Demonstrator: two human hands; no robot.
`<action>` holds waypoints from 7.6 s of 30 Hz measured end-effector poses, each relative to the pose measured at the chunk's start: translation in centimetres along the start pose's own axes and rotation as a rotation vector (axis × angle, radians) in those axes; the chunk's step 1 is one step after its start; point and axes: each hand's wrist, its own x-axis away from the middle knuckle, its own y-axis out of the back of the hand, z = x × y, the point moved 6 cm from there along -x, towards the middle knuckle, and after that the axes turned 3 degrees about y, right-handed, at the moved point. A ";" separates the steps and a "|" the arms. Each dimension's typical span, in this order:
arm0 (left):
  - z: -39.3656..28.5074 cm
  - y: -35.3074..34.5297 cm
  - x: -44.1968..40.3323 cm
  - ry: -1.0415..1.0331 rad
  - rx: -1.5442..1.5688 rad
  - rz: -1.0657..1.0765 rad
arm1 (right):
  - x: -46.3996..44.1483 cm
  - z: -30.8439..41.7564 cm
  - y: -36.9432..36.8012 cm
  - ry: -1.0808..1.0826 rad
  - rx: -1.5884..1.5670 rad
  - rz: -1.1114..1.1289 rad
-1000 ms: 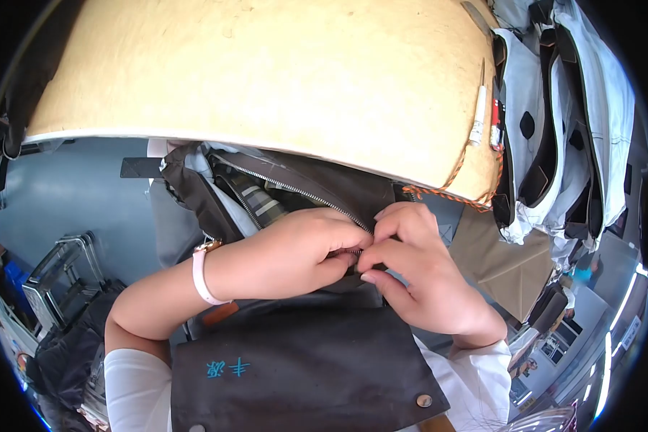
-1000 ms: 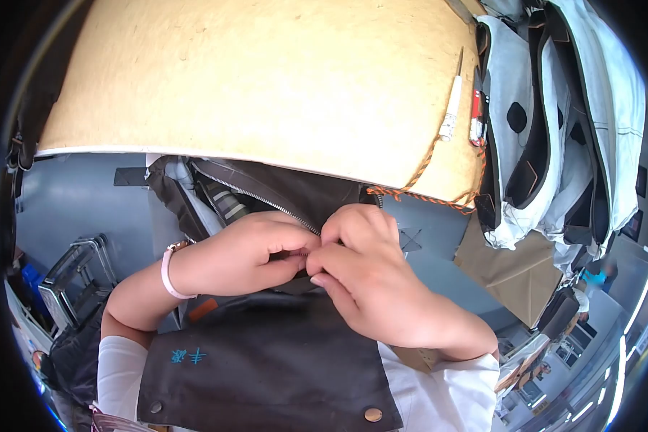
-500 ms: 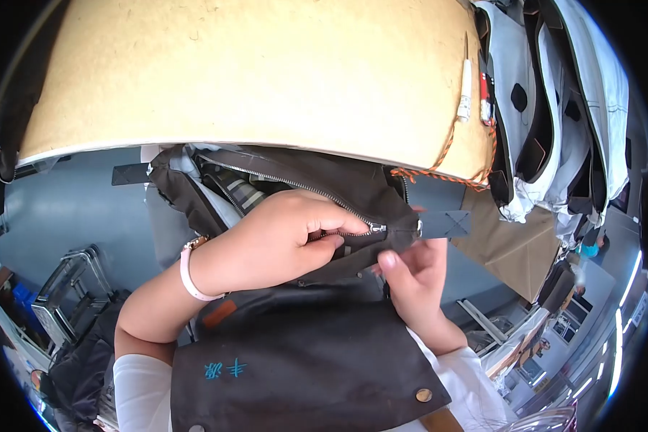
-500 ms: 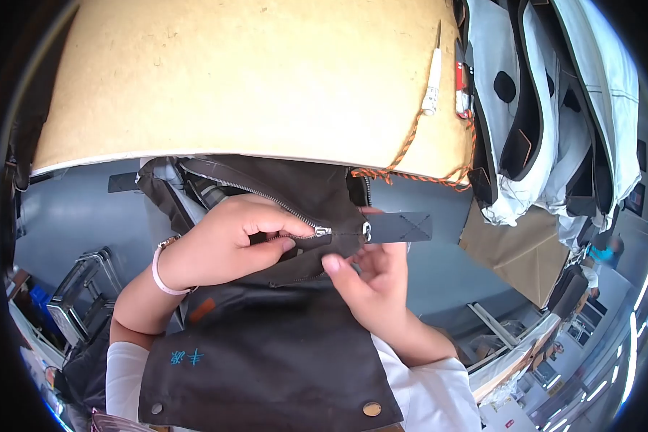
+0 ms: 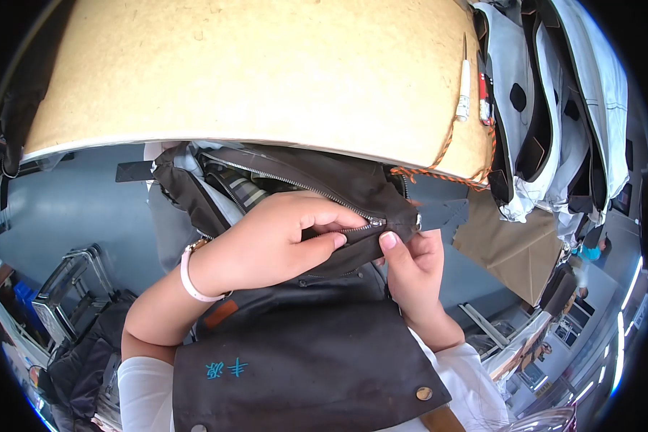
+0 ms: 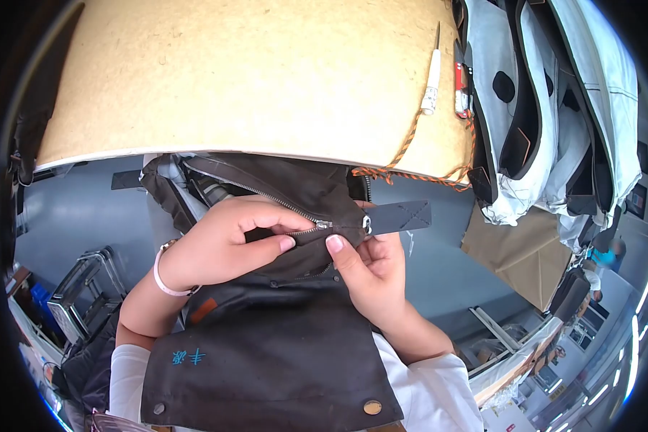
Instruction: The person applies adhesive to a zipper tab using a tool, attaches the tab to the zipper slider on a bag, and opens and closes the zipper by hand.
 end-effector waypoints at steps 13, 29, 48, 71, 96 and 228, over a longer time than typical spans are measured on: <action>-1.4 -1.0 1.7 -0.135 -0.218 -0.212 | -1.3 0.6 0.2 -0.040 0.153 0.018; 0.9 -1.3 1.0 -0.076 0.161 -0.264 | -1.4 0.5 -0.1 0.029 0.194 0.006; 1.0 -2.1 0.8 -0.127 0.192 -0.348 | -1.6 0.2 -0.2 -0.029 0.305 0.082; 1.5 -0.7 1.9 0.095 0.291 -0.181 | -2.0 -0.3 0.2 -0.173 0.081 -0.012; -2.6 -1.2 2.9 -0.127 -0.202 -0.307 | -2.6 8.7 -7.3 0.450 1.394 0.601; 3.1 -2.4 2.8 0.261 0.404 0.117 | 0.1 -3.4 0.7 -0.638 -0.386 0.615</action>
